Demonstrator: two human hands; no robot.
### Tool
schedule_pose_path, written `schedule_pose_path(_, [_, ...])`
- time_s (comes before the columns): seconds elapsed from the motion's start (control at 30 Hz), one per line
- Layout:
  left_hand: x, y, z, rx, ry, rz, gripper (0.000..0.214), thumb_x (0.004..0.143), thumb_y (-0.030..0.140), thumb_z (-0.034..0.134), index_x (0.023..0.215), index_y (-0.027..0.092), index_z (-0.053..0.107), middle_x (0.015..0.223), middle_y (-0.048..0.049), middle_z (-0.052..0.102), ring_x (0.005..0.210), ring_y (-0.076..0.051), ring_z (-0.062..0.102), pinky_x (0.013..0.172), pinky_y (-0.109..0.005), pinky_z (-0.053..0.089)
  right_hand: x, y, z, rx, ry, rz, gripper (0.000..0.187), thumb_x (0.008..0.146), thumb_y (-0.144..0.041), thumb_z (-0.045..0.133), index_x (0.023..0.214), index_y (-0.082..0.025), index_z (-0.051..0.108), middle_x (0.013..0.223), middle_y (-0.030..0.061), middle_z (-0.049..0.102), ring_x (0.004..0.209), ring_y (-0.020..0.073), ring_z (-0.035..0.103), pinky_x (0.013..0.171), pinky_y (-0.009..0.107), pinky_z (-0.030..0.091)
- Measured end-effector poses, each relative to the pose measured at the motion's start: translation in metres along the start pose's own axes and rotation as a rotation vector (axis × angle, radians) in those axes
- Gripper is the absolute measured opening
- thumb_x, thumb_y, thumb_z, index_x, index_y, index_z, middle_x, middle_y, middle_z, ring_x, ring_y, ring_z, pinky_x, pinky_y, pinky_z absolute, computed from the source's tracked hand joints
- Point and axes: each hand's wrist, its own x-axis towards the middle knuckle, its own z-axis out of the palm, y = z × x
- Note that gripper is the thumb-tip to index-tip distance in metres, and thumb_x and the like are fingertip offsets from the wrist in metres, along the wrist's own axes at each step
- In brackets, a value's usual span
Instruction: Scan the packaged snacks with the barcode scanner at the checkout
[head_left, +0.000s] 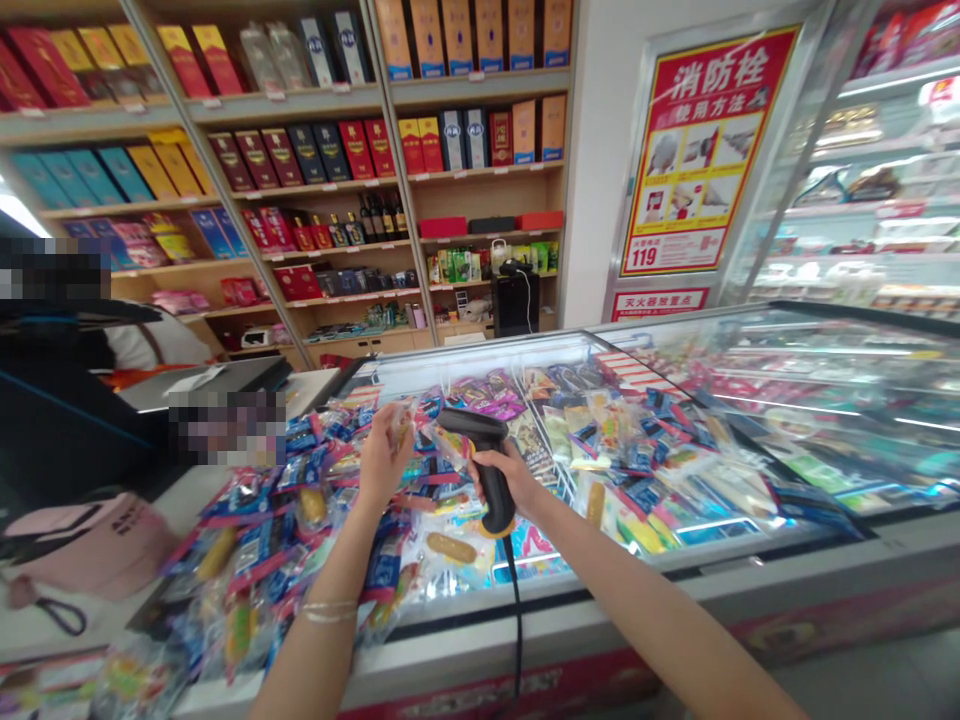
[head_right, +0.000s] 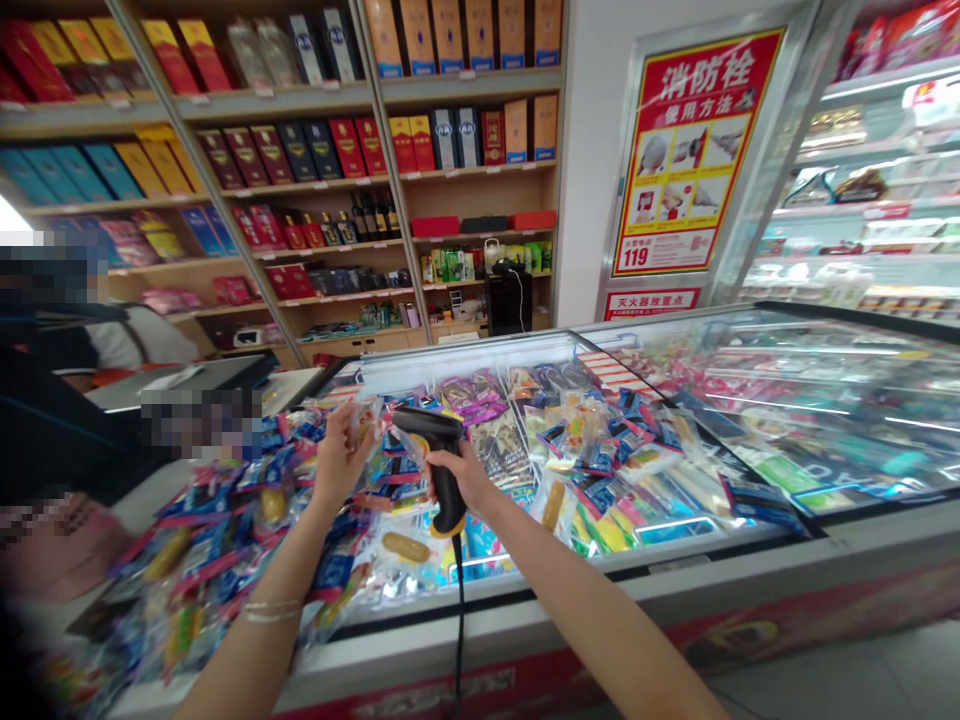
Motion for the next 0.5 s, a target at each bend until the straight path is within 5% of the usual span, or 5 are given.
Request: schedule_pose_path(0.5, [-0.0012, -0.0081, 0.0009, 0.088, -0.022, 0.022, 0.043, 0.082, 0.036, 0.055, 0.121, 0.02, 0.046, 0.068, 0.0055, 0.049, 0.055, -0.009, 0.044, 0.057, -0.022, 0.04, 0.0029, 0.0017, -0.0007, 0.017, -0.002, 0.011, 0.022, 0.061, -0.033, 0.067, 0.074, -0.016, 0.059, 0.051, -0.0026, 0.058, 0.037, 0.0103, 0.049, 0.035, 0.022, 0.041])
